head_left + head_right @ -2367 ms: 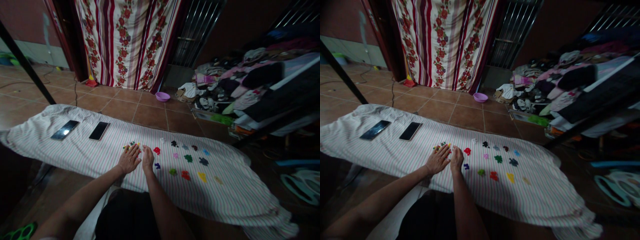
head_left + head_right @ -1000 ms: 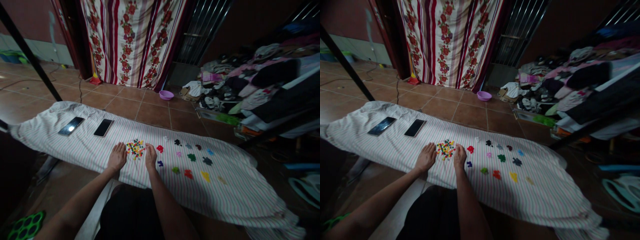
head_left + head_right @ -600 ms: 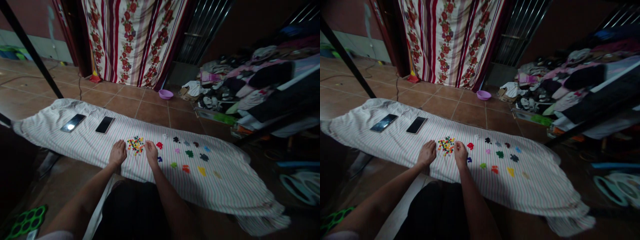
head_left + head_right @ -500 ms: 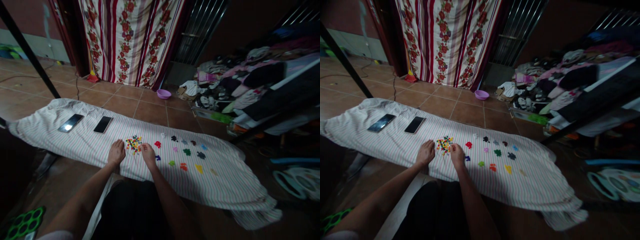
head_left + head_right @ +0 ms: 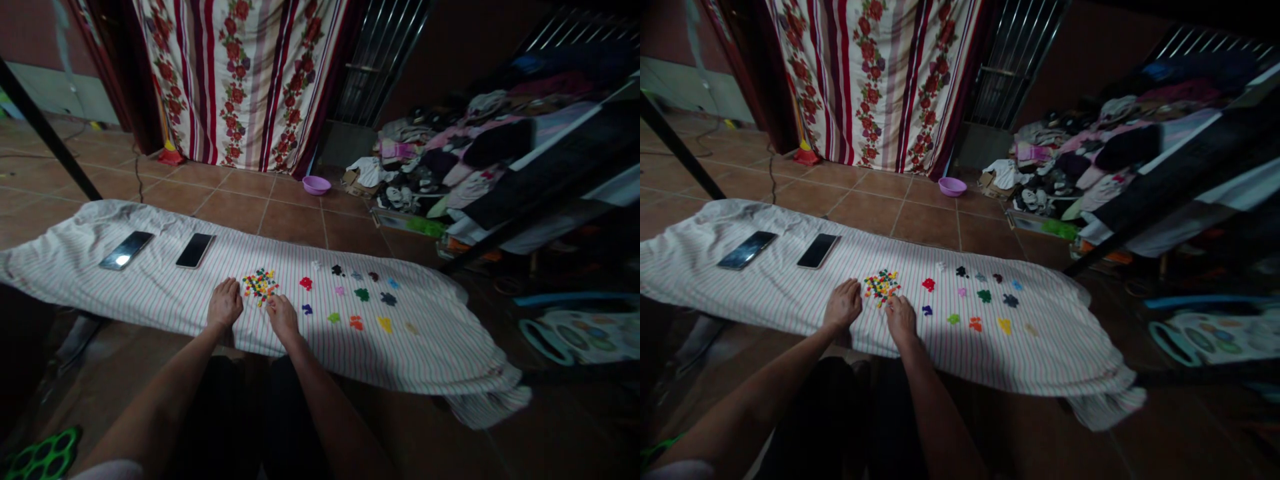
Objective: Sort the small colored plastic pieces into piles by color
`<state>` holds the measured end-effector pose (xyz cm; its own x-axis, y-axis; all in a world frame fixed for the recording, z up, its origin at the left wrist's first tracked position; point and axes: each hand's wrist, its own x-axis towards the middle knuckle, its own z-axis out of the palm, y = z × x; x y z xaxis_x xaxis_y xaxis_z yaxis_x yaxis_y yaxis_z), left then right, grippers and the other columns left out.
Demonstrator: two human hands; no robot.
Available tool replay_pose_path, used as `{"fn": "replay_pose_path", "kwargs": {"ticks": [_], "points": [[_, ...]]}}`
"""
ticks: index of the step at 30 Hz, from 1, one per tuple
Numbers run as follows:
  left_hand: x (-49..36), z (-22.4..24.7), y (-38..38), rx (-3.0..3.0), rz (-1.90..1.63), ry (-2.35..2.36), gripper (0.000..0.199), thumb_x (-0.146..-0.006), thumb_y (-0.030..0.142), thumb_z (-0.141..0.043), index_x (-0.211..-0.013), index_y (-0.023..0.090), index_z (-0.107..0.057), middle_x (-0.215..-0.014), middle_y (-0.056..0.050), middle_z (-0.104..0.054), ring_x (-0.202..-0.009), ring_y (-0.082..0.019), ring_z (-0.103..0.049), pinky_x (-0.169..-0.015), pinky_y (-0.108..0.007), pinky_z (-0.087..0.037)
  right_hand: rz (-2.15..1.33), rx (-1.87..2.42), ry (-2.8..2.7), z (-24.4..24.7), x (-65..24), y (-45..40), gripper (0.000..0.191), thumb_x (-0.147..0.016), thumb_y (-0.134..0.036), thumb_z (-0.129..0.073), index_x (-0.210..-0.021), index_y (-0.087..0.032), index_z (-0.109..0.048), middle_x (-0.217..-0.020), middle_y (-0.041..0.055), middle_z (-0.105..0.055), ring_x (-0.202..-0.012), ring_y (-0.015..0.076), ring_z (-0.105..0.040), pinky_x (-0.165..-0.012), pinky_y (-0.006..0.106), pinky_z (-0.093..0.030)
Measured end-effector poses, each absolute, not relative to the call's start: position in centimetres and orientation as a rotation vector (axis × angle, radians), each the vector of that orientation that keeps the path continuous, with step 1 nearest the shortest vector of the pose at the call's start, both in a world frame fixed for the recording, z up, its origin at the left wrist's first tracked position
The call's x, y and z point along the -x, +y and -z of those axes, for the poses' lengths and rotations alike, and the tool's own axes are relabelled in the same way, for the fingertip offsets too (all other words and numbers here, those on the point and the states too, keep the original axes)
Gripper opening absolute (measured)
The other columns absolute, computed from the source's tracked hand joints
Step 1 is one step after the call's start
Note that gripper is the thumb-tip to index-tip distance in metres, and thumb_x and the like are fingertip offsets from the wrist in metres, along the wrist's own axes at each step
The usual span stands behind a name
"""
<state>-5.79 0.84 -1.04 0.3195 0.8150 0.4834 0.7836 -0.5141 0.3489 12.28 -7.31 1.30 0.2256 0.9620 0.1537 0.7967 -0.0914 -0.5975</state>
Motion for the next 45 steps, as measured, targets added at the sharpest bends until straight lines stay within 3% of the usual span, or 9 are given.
{"fn": "replay_pose_path", "kwargs": {"ticks": [18,22,26,30,38,45], "points": [[6.1,1.7,1.0,-2.63,-1.058,1.473,0.031,-0.084,0.02,-0.044,-0.108,0.014,-0.062,-0.116,-0.019,-0.068,-0.117,-0.032,-0.061,-0.102,-0.05,-0.048,-0.407,1.885,-1.553,-0.7,-12.6,-7.8,0.018,-0.095,-0.019,-0.049,-0.094,-0.023,-0.067,-0.098,0.0049,-0.071,-0.1,0.019,-0.063,-0.09,0.03,-0.047],[6.1,1.6,1.0,-2.632,-1.051,1.488,0.03,-0.084,0.021,-0.043,-0.108,0.014,-0.062,-0.116,-0.018,-0.068,-0.117,-0.031,-0.061,-0.103,-0.049,-0.048,-0.604,1.686,-1.344,-0.4,-14.0,-7.5,0.018,-0.093,-0.025,-0.051,-0.095,-0.024,-0.068,-0.086,0.0003,-0.073,-0.085,0.0168,-0.068,-0.081,0.03,-0.052],[6.1,1.6,1.0,-2.651,-1.033,1.488,0.03,-0.085,0.02,-0.043,-0.107,0.014,-0.063,-0.116,-0.019,-0.068,-0.117,-0.032,-0.061,-0.103,-0.049,-0.048,-0.802,1.458,-1.016,-1.0,-16.3,-6.7,0.022,-0.089,-0.042,-0.055,-0.093,-0.026,-0.07,-0.078,-0.0014,-0.072,-0.071,0.0156,-0.069,-0.067,0.029,-0.056],[6.1,1.4,0.9,-2.665,-1.044,1.474,0.031,-0.084,0.02,-0.044,-0.108,0.014,-0.062,-0.116,-0.019,-0.068,-0.116,-0.032,-0.061,-0.103,-0.049,-0.048,-0.826,1.345,-0.783,-2.1,-19.6,-5.8,0.034,-0.076,-0.054,-0.066,-0.09,-0.023,-0.071,-0.076,0.0018,-0.072,-0.071,0.0177,-0.07,-0.069,0.033,-0.057],[6.1,1.3,0.8,-2.663,-1.035,1.478,0.031,-0.083,0.02,-0.044,-0.109,0.015,-0.062,-0.116,-0.018,-0.068,-0.117,-0.032,-0.061,-0.102,-0.049,-0.048,-0.784,1.321,-0.757,-2.7,-25.2,-5.3,0.038,-0.069,-0.048,-0.071,-0.093,-0.019,-0.068,-0.083,0.0052,-0.073,-0.079,0.0198,-0.07,-0.075,0.035,-0.055],[6.1,1.5,0.9,-2.682,-1.032,1.504,0.032,-0.083,0.021,-0.044,-0.11,0.017,-0.06,-0.117,-0.017,-0.068,-0.117,-0.031,-0.061,-0.102,-0.048,-0.049,-0.492,1.581,-0.875,-2.0,-30.1,-4.6,0.026,-0.071,-0.039,-0.063,-0.089,-0.022,-0.067,-0.09,0.0045,-0.074,-0.084,0.0202,-0.07,-0.08,0.035,-0.054]]}}
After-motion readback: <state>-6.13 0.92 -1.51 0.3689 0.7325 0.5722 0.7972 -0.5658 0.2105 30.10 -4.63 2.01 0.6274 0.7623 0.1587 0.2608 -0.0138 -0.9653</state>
